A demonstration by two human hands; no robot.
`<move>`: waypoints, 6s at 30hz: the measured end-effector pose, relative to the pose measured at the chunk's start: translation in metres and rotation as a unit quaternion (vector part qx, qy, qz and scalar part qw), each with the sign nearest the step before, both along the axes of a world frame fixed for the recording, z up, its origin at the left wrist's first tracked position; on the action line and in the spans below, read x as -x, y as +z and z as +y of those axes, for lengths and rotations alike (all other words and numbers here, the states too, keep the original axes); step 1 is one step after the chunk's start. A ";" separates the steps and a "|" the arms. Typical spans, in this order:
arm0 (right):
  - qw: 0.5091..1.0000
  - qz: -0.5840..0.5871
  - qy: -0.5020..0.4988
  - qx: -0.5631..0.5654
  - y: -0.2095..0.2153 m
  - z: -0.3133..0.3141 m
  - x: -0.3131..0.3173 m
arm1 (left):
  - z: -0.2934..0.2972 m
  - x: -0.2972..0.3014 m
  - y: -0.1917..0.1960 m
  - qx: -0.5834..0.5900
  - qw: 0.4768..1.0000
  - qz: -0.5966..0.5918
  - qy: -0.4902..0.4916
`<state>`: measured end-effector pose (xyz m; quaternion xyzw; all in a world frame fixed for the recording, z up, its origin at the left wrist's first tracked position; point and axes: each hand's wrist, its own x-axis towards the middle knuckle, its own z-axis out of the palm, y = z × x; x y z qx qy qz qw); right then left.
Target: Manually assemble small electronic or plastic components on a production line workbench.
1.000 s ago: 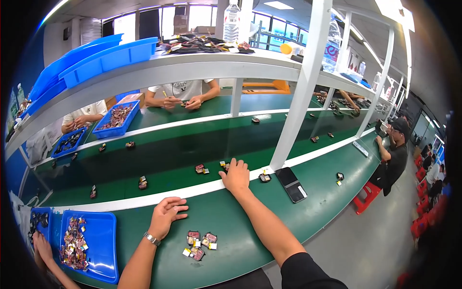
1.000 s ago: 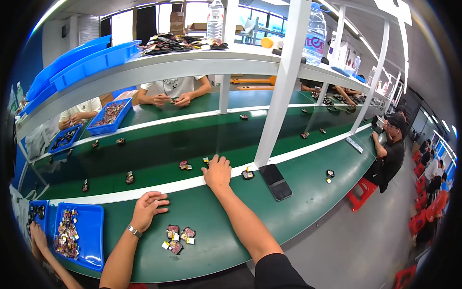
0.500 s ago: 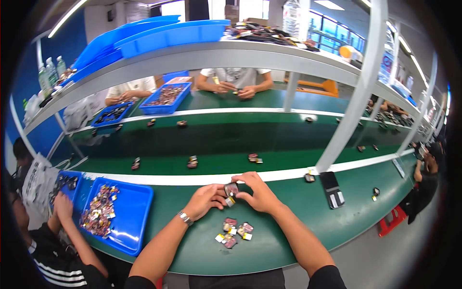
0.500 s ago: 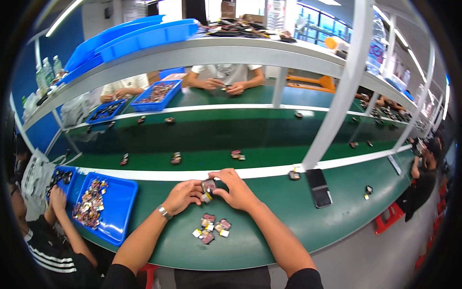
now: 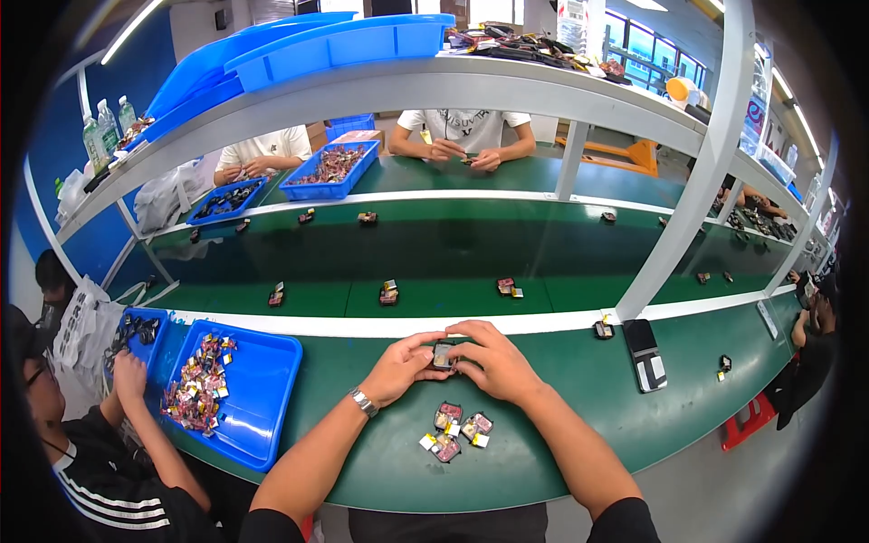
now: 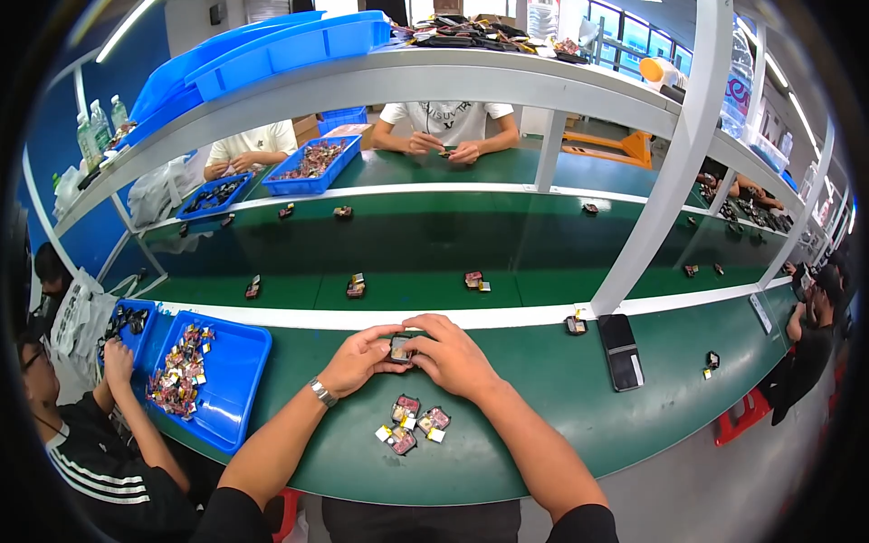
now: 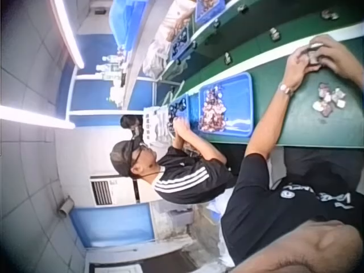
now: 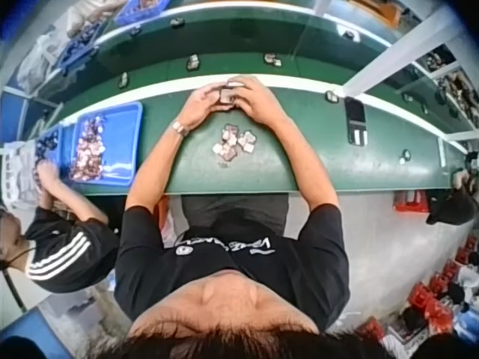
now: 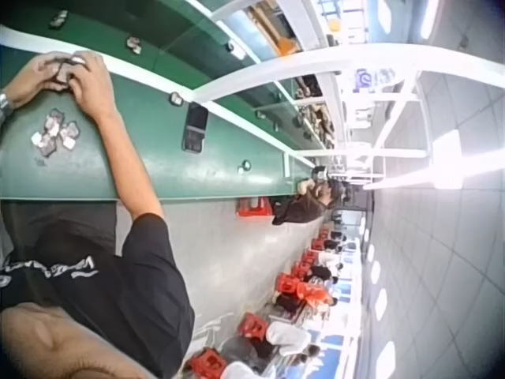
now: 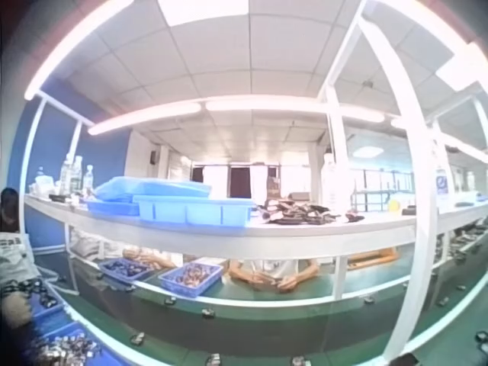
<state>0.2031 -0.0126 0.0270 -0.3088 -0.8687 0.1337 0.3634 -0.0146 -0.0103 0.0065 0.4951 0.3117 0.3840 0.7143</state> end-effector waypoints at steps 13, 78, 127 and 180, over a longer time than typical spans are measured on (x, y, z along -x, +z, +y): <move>0.997 0.043 -0.054 -0.030 -0.010 -0.006 0.014 | -0.002 0.002 -0.003 -0.075 0.995 0.054 -0.040; 0.979 0.177 -0.067 0.073 -0.030 -0.012 0.030 | -0.002 -0.002 -0.014 -0.044 0.998 0.011 0.043; 0.974 0.142 -0.165 -0.064 -0.022 -0.018 0.041 | -0.006 -0.007 -0.005 -0.015 0.997 0.038 0.059; 0.992 0.092 -0.051 0.075 -0.002 -0.003 0.010 | 0.006 0.013 -0.010 0.041 0.998 -0.045 0.005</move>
